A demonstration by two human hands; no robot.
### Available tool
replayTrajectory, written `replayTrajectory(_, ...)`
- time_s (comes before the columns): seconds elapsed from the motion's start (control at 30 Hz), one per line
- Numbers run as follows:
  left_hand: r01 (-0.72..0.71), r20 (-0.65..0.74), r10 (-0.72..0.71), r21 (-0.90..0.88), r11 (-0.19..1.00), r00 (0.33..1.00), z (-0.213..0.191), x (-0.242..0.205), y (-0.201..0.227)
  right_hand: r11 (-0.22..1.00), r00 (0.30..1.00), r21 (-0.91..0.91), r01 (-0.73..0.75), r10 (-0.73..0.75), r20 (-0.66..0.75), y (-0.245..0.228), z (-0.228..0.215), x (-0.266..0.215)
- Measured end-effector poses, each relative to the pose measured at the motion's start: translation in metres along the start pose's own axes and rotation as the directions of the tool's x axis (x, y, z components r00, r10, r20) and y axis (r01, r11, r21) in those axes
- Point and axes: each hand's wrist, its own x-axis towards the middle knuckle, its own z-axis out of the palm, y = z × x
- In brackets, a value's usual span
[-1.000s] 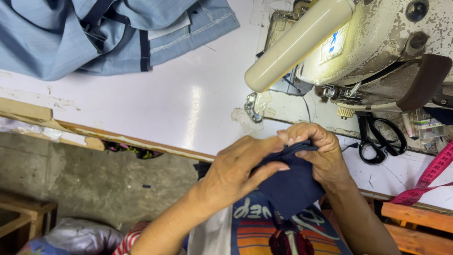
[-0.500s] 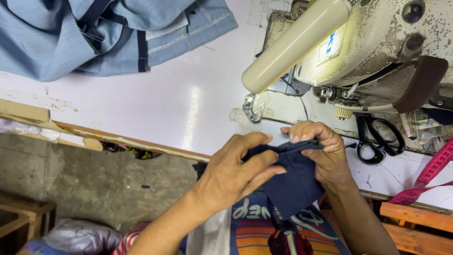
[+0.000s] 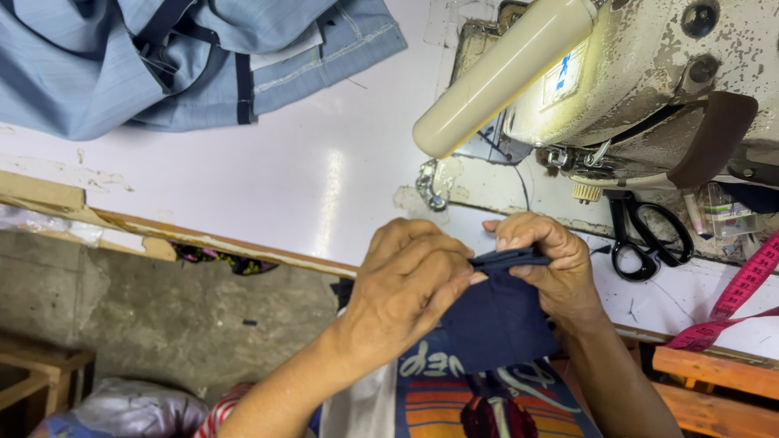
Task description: The person uses scissors to trim a dark blue fabric piece on a sewing table, then folds and measures it with a pink measuring tape. The person continues to trim small sections of the fabric and adjusts its position on the table.
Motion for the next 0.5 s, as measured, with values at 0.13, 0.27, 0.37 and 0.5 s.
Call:
replayTrajectory(0.13, -0.01, 0.013, 0.01, 0.011, 1.0, 1.0, 0.0003, 0.0006, 0.0005, 0.999, 1.0, -0.034, 0.007, -0.007, 0.008, -0.0041, 0.0023, 0.0007)
replayTrajectory(0.27, -0.025, 0.01, 0.026, -0.051, 0.998, 1.0, 0.0018, 0.0024, 0.0019, 0.996, 0.999, -0.087, 0.03, -0.029, 0.018, -0.0065, 0.004, 0.002)
replayTrajectory(0.37, -0.013, 0.021, 0.014, -0.06, 0.998, 1.0, 0.0042, 0.0003, 0.0012, 0.996, 0.998, -0.068, 0.051, -0.049, 0.026, -0.0067, 0.0058, 0.0021)
replayTrajectory(0.5, -0.005, 0.064, 0.006, -0.014, 1.0, 0.998, 0.0043, 0.0001, 0.0006, 0.996, 0.996, -0.04, 0.084, -0.083, 0.033, -0.0042, 0.0046, 0.0009)
